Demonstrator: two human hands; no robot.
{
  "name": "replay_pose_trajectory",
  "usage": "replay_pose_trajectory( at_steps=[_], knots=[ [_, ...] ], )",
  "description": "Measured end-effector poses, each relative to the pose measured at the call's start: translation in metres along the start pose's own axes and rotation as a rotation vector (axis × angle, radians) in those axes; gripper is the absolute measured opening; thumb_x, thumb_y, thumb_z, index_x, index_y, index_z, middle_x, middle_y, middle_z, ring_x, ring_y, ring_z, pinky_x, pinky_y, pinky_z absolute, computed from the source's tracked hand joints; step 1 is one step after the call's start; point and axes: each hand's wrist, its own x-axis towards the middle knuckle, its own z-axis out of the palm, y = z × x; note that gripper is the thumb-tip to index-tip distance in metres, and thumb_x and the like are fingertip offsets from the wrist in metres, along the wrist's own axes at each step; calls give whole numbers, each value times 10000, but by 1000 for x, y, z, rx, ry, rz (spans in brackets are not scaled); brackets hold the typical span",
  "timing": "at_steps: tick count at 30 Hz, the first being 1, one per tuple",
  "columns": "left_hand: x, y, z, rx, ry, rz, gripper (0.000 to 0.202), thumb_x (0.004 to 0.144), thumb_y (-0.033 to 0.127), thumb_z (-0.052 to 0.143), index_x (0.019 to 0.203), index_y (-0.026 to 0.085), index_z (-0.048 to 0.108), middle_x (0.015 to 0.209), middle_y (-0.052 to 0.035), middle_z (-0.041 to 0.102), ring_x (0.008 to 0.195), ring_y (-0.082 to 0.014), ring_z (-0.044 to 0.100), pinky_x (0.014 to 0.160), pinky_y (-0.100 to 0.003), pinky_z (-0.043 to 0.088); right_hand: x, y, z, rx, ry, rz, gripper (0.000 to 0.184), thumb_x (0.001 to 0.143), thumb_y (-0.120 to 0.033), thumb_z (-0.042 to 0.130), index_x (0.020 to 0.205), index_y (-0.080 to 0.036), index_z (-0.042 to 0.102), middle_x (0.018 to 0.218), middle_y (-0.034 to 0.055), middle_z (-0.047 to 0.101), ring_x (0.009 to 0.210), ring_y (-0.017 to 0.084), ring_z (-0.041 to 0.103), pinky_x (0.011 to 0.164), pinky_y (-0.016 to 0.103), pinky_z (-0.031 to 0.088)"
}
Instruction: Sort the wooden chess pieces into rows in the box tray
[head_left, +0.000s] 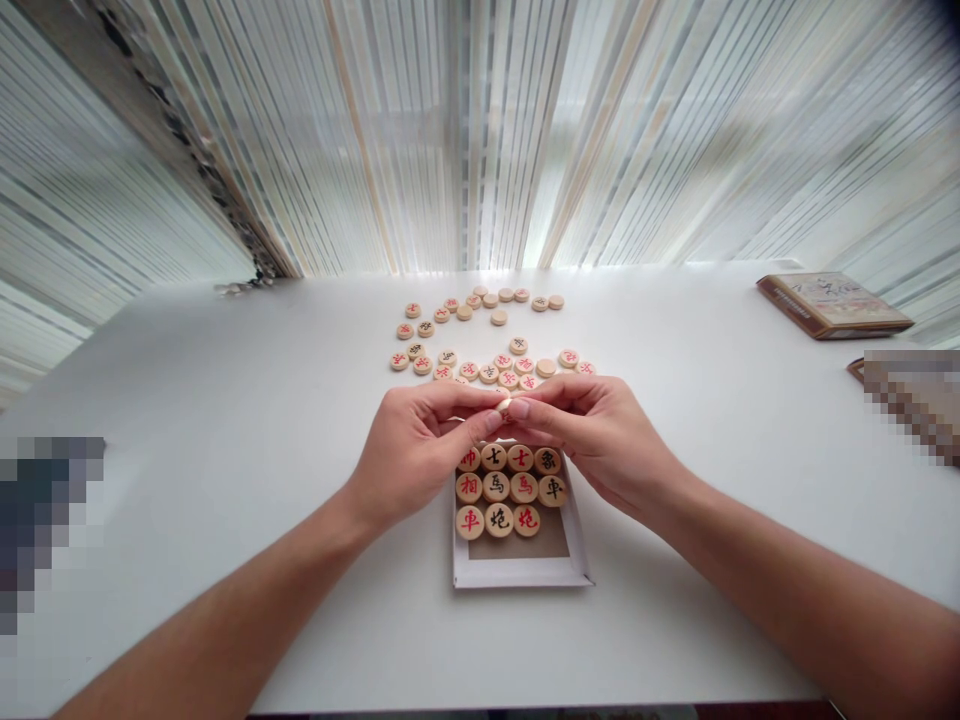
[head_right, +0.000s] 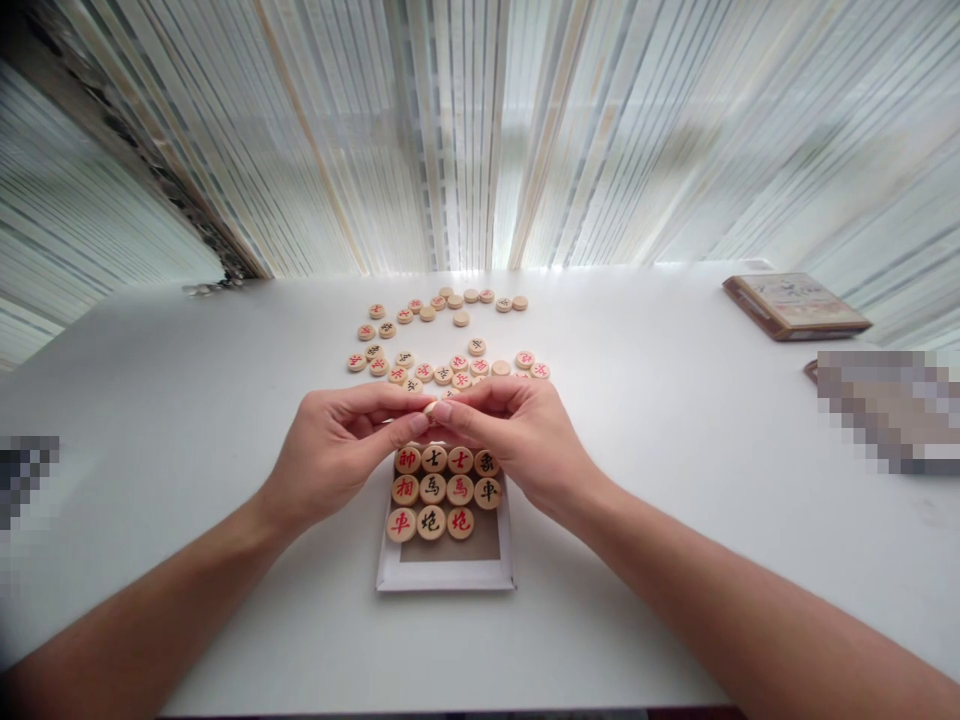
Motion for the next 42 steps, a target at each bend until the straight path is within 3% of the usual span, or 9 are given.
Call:
replay_pose_trajectory(
  at_steps=[5, 12, 20, 24, 32, 38, 42],
  knots=[
    [2, -1, -1, -115, 8, -129, 192, 841, 341, 918, 961, 194, 891, 934, -70, 879, 870, -265, 854, 867, -393, 728, 0, -1, -2, 5, -53, 49, 233, 701, -366, 1026, 806, -224, 875, 852, 52, 853, 818, 194, 828, 846, 302, 695],
    [3, -1, -2, -138, 24, -190, 301, 806, 428, 943, 974, 183, 892, 925, -80, 875, 849, -262, 846, 866, -409, 732, 2, 3, -6, 12, -75, 47, 200, 797, -380, 969, 923, -246, 892, 955, 60, 867, 874, 182, 831, 918, 314, 688],
    [2, 0, 0, -221, 73, -197, 360, 724, 319, 1011, 1032, 182, 885, 936, -75, 877, 840, -249, 852, 863, -398, 743, 2, -2, -5, 46, -43, 99, 304, 752, -308, 999, 1020, -217, 890, 999, 81, 867, 897, 177, 832, 895, 274, 686],
    [1, 1, -1, -209, 38, -180, 344, 746, 320, 999, 1046, 194, 888, 967, -80, 881, 881, -263, 857, 885, -404, 740, 3, -2, -5, -5, -19, 83, 349, 691, -320, 1032, 993, -217, 891, 941, 76, 866, 817, 171, 817, 818, 285, 695],
    [-1, 1, 1, -56, 32, -146, 276, 777, 363, 970, 1008, 227, 903, 1039, -78, 880, 985, -327, 853, 895, -452, 741, 0, -1, -3, -121, -17, -13, 440, 546, -386, 1084, 893, -200, 887, 828, 75, 846, 772, 256, 830, 758, 387, 731],
    [-5, 0, 3, 9, -20, -48, 181, 864, 285, 900, 1038, 233, 901, 1036, -67, 881, 939, -288, 861, 873, -388, 743, 1, -1, -4, -136, 12, -29, 387, 553, -386, 1083, 797, -179, 865, 746, 67, 823, 658, 198, 787, 632, 291, 686],
    [-5, 0, 3, 2, -60, -43, 256, 842, 249, 917, 1095, 224, 888, 1053, -67, 881, 943, -271, 860, 889, -364, 734, 3, -3, -5, -95, -13, -31, 327, 614, -407, 1058, 761, -188, 865, 712, 50, 805, 639, 162, 755, 608, 256, 658]
  ],
)
